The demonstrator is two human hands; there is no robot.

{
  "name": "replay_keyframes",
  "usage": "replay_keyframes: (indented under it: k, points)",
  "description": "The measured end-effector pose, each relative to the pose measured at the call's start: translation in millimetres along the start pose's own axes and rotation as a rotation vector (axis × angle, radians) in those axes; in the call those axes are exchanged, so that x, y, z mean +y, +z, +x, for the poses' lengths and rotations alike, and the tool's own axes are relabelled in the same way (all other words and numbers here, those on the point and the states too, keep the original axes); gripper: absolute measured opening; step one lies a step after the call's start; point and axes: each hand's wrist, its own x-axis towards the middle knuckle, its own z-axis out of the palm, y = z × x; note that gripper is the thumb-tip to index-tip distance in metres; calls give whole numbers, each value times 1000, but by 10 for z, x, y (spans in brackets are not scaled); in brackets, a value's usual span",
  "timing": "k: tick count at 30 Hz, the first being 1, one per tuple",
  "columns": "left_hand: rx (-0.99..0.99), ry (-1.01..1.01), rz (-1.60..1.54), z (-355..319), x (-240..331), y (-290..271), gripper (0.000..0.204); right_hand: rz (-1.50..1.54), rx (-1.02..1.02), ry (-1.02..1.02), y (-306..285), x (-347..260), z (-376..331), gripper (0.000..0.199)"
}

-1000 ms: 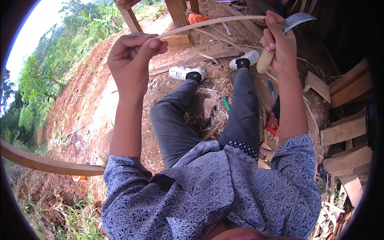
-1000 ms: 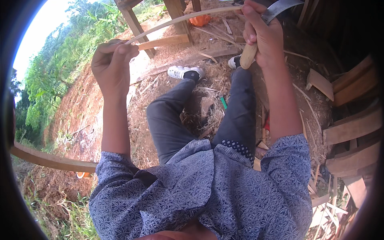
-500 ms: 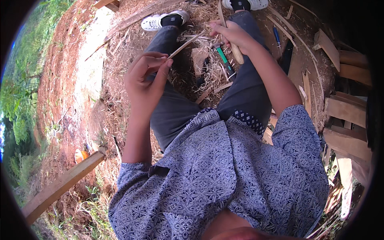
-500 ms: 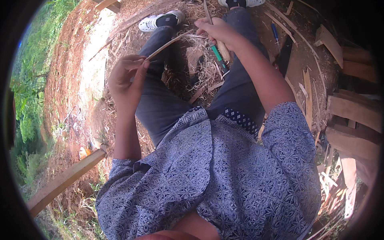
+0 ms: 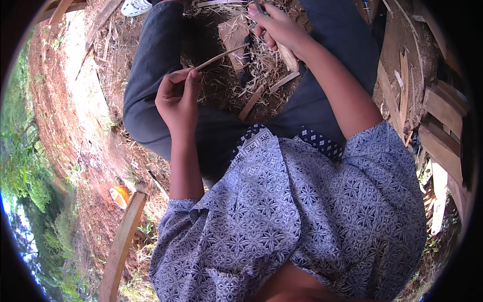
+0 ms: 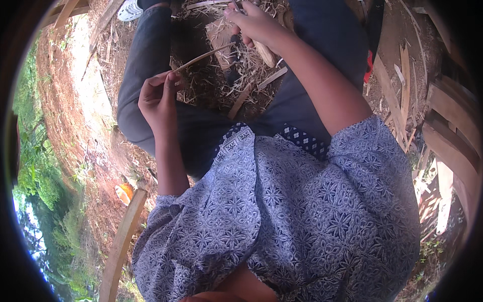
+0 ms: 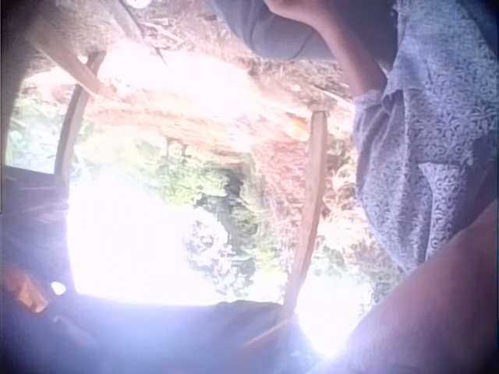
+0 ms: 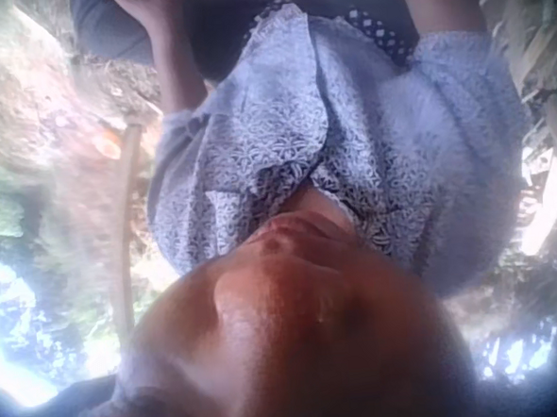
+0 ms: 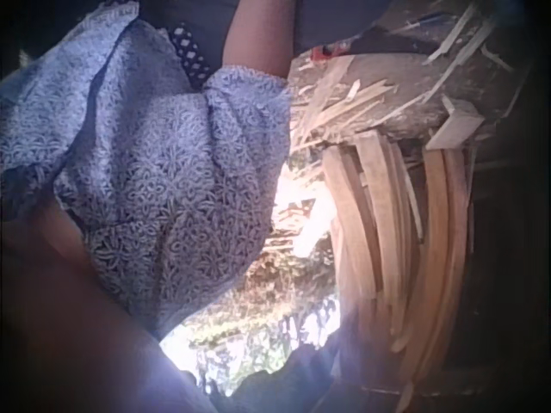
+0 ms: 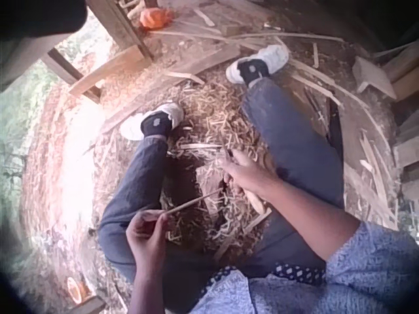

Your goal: The person sits on the ground and uses a small knife to shave thin strips from a wooden stick. They hold the stick with one hand and carefully scrape the surface with the knife, producing wood shavings that accumulate on the ground.

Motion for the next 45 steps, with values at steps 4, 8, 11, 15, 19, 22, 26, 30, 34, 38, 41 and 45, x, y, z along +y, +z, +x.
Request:
replay_keyframes:
  k: [4, 8, 11, 15, 19, 22, 26, 30, 34, 38, 41, 45]
  points:
    - [31, 5, 55, 8, 39, 42, 7, -266, -63, 56, 56, -497, -310, 39]
    - [20, 2, 56, 26, -8, 91, 8, -395, -380, -159, 166, -853, -728, 55]
    - [73, -58, 67, -20, -75, -61, 10, -503, -592, -604, 543, -1271, -1115, 57]
    - [84, 70, 192, -50, 16, 41, 11, -537, -763, -869, 809, -1448, -1430, 54]
    - [55, 111, 193, 42, 12, 121, 9, -517, -829, -892, 745, -1397, -1435, 52]
    - [29, 136, 168, -27, -41, 96, 9, -518, -890, -877, 741, -1371, -1456, 50]
    - [53, 180, 138, 4, -60, 71, 10, -510, -927, -846, 719, -1328, -1401, 49]
    - [50, 251, 59, 21, 36, 46, 12, -489, -897, -692, 469, -1376, -1275, 47]
    - [5, 355, 228, -72, -38, -20, 14, -372, -612, -261, 193, -940, -807, 46]
    - [-60, 438, 255, 14, -103, 25, 8, -100, -123, 69, 93, -377, -555, 46]
    - [-90, 549, 395, 10, -67, 56, 16, -32, -167, 49, 130, -205, -449, 42]
    - [-151, 696, 521, -55, -30, 219, 24, -130, -187, -77, 284, -71, -560, 32]
